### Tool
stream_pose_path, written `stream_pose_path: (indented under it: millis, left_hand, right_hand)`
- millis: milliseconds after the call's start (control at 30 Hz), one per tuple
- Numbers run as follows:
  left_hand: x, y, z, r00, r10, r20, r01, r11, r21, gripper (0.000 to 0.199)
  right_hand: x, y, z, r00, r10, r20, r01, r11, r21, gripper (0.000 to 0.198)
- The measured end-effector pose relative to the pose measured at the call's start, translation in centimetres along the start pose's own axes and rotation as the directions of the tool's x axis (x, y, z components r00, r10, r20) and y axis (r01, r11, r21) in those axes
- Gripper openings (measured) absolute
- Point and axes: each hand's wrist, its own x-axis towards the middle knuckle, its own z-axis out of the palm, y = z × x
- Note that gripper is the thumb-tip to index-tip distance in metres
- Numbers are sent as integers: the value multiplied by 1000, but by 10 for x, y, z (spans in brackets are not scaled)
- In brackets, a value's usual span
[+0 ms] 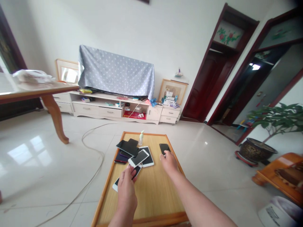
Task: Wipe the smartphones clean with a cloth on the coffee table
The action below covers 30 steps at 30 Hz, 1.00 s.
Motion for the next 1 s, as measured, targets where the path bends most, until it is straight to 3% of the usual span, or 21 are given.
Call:
stream_pose_path:
  millis: [133, 267, 433, 567, 767, 1000]
  left_hand:
    - [4, 3, -6, 996, 16, -84, -15, 1000, 13, 42]
    - [7, 5, -11, 993, 14, -119, -14, 1000, 2, 40]
    - [9, 6, -16, 996, 0, -93, -1, 1000, -8, 38]
    - [8, 8, -19, 998, -11, -67, 11, 1000, 1, 38]
    - [8, 16, -20, 996, -41, -76, 42, 999, 14, 42]
    - [11, 17, -22, 998, -45, -47, 47, 998, 39, 42]
  right_hand:
    - [-15, -19, 8, 995, -93, 42, 90, 994, 66, 32]
    - [-21, -55, 13, 969, -230, 90, 218, 968, 120, 35]
    - [-18, -110, 23, 898, -406, 169, 384, 911, 148, 55]
    - [-7, -141, 33, 854, -461, 241, 444, 887, 126, 75]
    - [6, -154, 42, 808, -468, 359, 468, 879, 91, 66]
    - [3, -157, 49, 834, -455, 312, 447, 889, 102, 52]
